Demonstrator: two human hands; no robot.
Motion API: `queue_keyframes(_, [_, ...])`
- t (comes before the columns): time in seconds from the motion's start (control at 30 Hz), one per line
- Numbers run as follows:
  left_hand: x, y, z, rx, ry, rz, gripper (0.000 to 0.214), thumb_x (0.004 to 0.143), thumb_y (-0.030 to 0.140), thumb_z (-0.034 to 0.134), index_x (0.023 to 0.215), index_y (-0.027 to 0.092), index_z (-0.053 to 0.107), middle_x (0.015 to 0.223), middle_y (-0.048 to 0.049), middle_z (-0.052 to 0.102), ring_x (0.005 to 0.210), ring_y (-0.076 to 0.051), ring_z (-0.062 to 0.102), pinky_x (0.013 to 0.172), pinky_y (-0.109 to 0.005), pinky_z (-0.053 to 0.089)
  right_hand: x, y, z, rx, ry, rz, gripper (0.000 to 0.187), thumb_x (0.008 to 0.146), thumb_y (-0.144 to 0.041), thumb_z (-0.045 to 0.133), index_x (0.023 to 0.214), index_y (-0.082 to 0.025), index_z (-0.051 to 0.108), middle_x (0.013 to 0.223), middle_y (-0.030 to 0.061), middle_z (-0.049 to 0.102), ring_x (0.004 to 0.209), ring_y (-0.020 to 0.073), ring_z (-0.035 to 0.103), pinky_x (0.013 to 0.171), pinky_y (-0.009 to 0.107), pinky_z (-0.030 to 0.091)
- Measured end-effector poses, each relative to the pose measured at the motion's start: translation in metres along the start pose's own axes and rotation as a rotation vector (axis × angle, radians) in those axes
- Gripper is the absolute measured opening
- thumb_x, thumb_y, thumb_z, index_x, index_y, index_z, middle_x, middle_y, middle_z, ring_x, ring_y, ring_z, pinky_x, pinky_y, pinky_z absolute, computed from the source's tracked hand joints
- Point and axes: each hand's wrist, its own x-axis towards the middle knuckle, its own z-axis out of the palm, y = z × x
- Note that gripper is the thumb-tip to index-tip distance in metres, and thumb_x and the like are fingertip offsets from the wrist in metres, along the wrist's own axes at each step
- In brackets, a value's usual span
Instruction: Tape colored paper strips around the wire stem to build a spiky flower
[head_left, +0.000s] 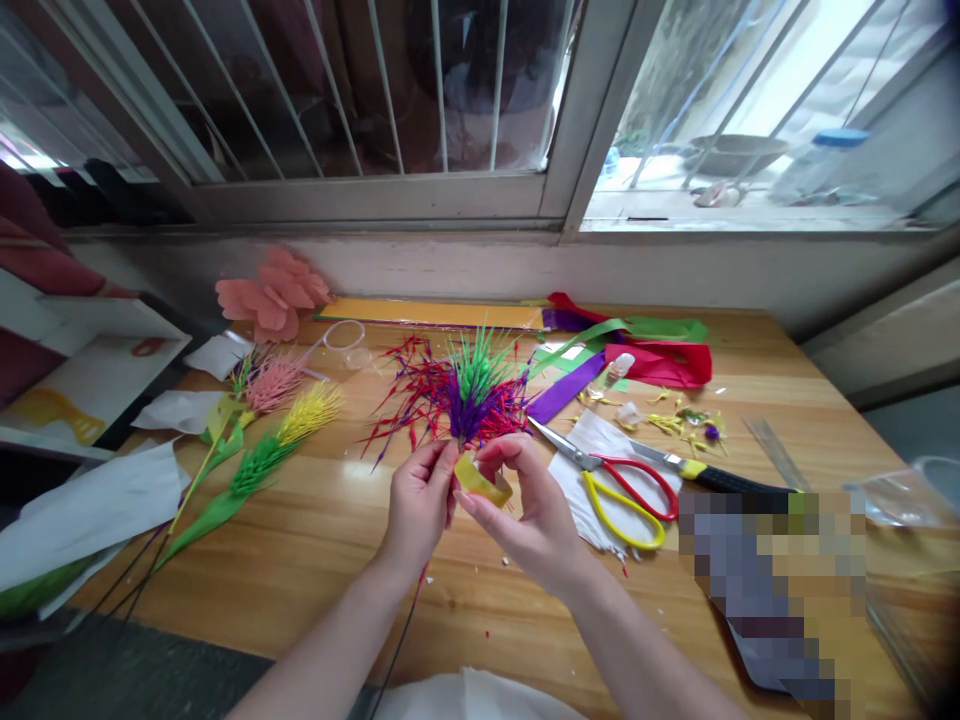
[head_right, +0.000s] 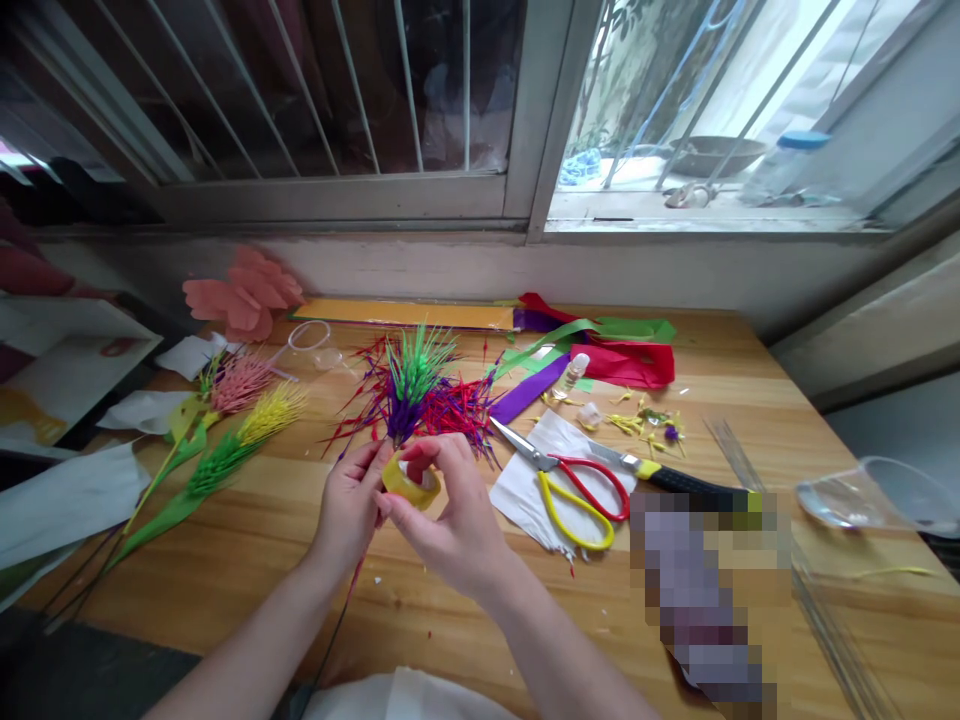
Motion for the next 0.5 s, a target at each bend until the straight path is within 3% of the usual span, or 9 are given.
queue_keyframes(0.27, [0.0012, 0.0043, -0.0003, -0.045, -0.058, -0.074, 0.033, 0.065, 0.048, 0.066, 0.072, 0.019, 0.052, 0.035, 0.0116, 0.038, 0.024, -0.002, 0.021, 0.023, -0.012, 0.017, 0.0007, 0.0058, -0.0049, 0.117, 0.03, 0.045, 0.022, 0.077, -0.022, 0.062, 0.093, -0.025, 0.047, 0.086, 0.0006, 0.047, 0.079, 0.0148, 0.046, 0.073, 0.03, 0.041])
queue_keyframes(0.5, [0.0018, -0.0002, 0.0002, -0.025, -0.012, 0.024, 0.035, 0.066, 0.05, 0.065, 0.066, 0.016, 0.055, 0.035, 0.0097, 0.038, 0.025, -0.003, 0.027, 0.024, -0.014, 0.023, -0.0001, 0.0067, -0.004, 0.075, -0.007, 0.029, 0.02, 0.077, -0.023, 0.062, 0.092, -0.024, 0.048, 0.086, 0.0019, 0.047, 0.079, 0.0159, 0.048, 0.074, 0.033, 0.042])
